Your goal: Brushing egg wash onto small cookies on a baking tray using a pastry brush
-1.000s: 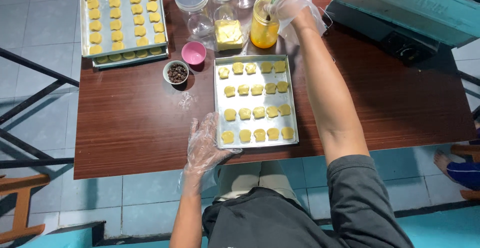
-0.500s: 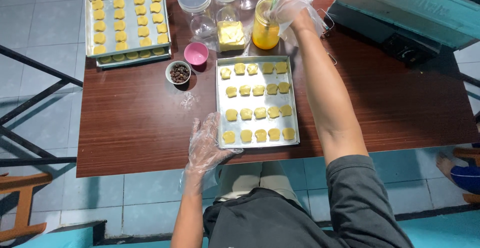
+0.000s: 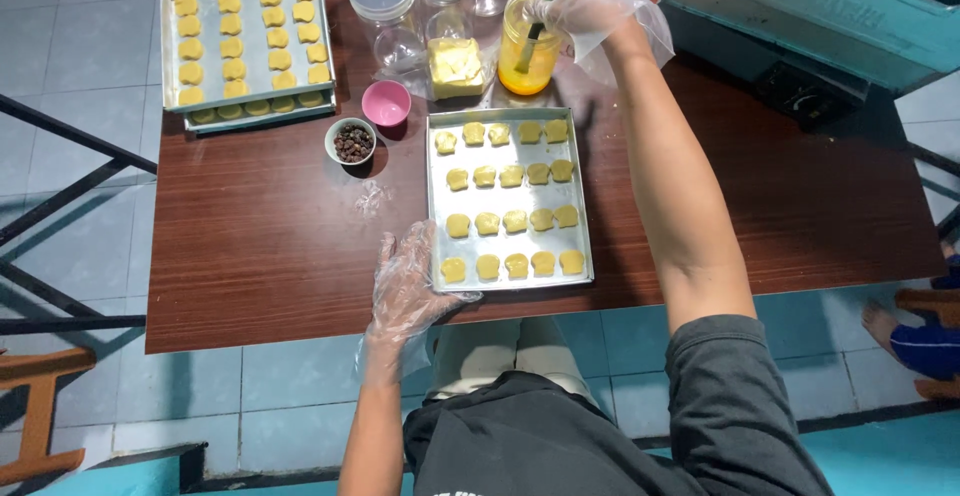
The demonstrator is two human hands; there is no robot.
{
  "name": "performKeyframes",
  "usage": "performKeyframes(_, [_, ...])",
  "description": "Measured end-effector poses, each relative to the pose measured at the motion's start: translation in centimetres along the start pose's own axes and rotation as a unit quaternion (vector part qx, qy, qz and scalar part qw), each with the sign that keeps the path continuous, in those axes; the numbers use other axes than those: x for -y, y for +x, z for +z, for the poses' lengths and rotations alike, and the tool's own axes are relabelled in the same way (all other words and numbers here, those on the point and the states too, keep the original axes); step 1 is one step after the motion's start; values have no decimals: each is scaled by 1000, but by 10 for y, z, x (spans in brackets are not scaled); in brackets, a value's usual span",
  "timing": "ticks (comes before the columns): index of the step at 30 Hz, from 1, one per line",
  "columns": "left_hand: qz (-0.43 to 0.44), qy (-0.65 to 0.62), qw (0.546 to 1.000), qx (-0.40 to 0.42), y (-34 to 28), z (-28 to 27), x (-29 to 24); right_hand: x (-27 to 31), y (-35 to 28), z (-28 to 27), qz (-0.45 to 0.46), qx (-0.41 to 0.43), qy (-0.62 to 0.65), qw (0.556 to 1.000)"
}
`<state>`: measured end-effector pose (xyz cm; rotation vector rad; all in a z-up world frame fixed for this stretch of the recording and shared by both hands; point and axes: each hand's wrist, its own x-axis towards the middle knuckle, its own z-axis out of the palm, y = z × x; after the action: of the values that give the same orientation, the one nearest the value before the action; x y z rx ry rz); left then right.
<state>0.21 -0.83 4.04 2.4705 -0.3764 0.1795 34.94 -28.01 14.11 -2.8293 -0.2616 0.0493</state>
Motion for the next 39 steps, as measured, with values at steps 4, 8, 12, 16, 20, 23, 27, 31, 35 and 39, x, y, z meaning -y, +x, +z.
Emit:
performKeyframes(4, [29,46,998,-30,-8,16,14,-6,14,3,1,53,-80,995])
performKeyframes(8, [32,27,999,-33,-7,13,12,12,-16,-25,-18,4,18,1000])
performKeyframes(12, [43,44,997,-43,-9,19,18,12,-24,-29,-35,-7,50,998])
performKeyframes(16, [51,43,997,-50,-9,18,17,-13,-7,-11,-69,-63,15,996])
performKeyframes(20, [37,52,997,-37,-12,25,24,-13,-12,-15,-64,-73,125,987])
performKeyframes(23, [13,62,998,-24,-12,25,24,-4,-26,-25,-17,-90,76,993])
performKeyframes(27, [-24,57,998,7,-9,21,20,0,-48,-31,-59,-134,167,975])
performKeyframes(31, [-6,3,1000,8,-3,8,6,0,-60,-31,-88,-168,235,953])
performKeyframes(35, [-13,2,1000,6,-6,10,8,-6,-43,-16,-139,-133,231,954])
performKeyframes(39, [20,21,999,-23,-7,11,8,3,-40,-21,-25,-44,251,967])
